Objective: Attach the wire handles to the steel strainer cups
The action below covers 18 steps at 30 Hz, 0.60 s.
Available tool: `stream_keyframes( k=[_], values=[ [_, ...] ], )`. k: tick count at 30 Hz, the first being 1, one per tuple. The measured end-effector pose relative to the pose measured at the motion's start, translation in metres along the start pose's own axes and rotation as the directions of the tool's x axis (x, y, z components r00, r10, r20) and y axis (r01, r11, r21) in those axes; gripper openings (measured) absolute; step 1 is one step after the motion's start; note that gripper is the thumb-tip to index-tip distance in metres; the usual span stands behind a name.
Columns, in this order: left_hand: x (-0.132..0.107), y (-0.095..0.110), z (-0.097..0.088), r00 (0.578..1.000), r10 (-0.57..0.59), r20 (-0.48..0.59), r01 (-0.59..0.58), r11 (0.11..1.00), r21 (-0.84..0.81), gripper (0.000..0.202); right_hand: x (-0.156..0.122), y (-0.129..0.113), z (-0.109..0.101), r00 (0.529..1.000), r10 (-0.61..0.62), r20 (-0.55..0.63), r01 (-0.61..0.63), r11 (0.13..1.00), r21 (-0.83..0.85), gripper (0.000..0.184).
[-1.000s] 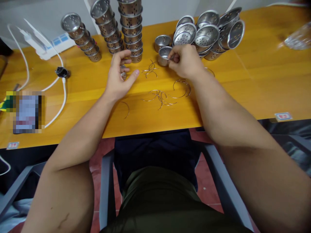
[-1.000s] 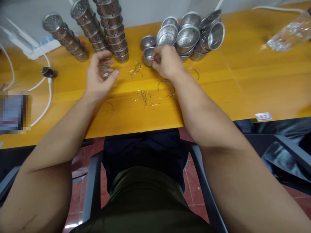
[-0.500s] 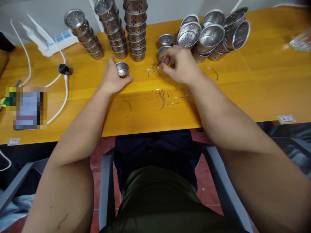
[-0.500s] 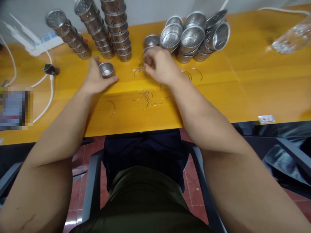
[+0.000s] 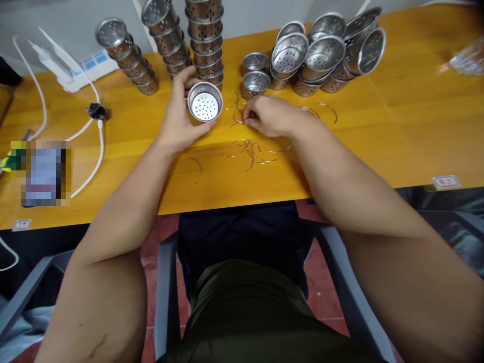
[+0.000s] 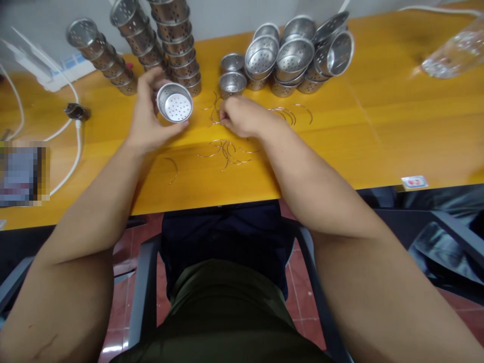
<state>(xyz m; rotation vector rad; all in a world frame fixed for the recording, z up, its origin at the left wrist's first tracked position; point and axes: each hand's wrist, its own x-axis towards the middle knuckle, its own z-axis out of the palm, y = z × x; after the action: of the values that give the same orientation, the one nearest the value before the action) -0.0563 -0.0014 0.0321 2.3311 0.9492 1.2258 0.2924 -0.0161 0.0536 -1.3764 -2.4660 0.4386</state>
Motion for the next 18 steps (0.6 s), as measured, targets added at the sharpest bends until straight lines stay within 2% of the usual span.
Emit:
stream_keyframes(
  k=[4, 8, 10, 14, 18],
  values=[
    [0.001, 0.01, 0.008, 0.998, -0.035, -0.056, 0.029, 0.993, -0.117, 0.132, -0.003, -0.005, 0.003, 0.997, -0.066, -0.034, 0.064, 0.996, -0.064, 0.011],
    [0.0, 0.014, 0.011, 0.995, -0.067, -0.069, 0.054, 0.983, -0.176, 0.137, -0.009, -0.011, -0.004, 0.979, -0.132, -0.157, 0.148, 0.984, 0.099, 0.004],
    [-0.001, 0.018, 0.012, 0.993, -0.094, -0.064, 0.08, 0.977, -0.197, 0.136, -0.011, -0.013, -0.01, 0.961, -0.143, -0.235, 0.203, 0.945, 0.256, 0.017],
    [-0.002, 0.028, 0.015, 0.992, -0.107, -0.066, 0.09, 0.97, -0.228, 0.119, -0.009, -0.016, -0.015, 0.93, -0.104, -0.352, 0.29, 0.797, 0.529, 0.05],
    [-0.004, 0.028, 0.018, 0.995, -0.082, -0.063, 0.067, 0.974, -0.216, 0.111, -0.006, -0.021, -0.016, 0.902, -0.059, -0.428, 0.318, 0.762, 0.564, 0.061]
  ],
)
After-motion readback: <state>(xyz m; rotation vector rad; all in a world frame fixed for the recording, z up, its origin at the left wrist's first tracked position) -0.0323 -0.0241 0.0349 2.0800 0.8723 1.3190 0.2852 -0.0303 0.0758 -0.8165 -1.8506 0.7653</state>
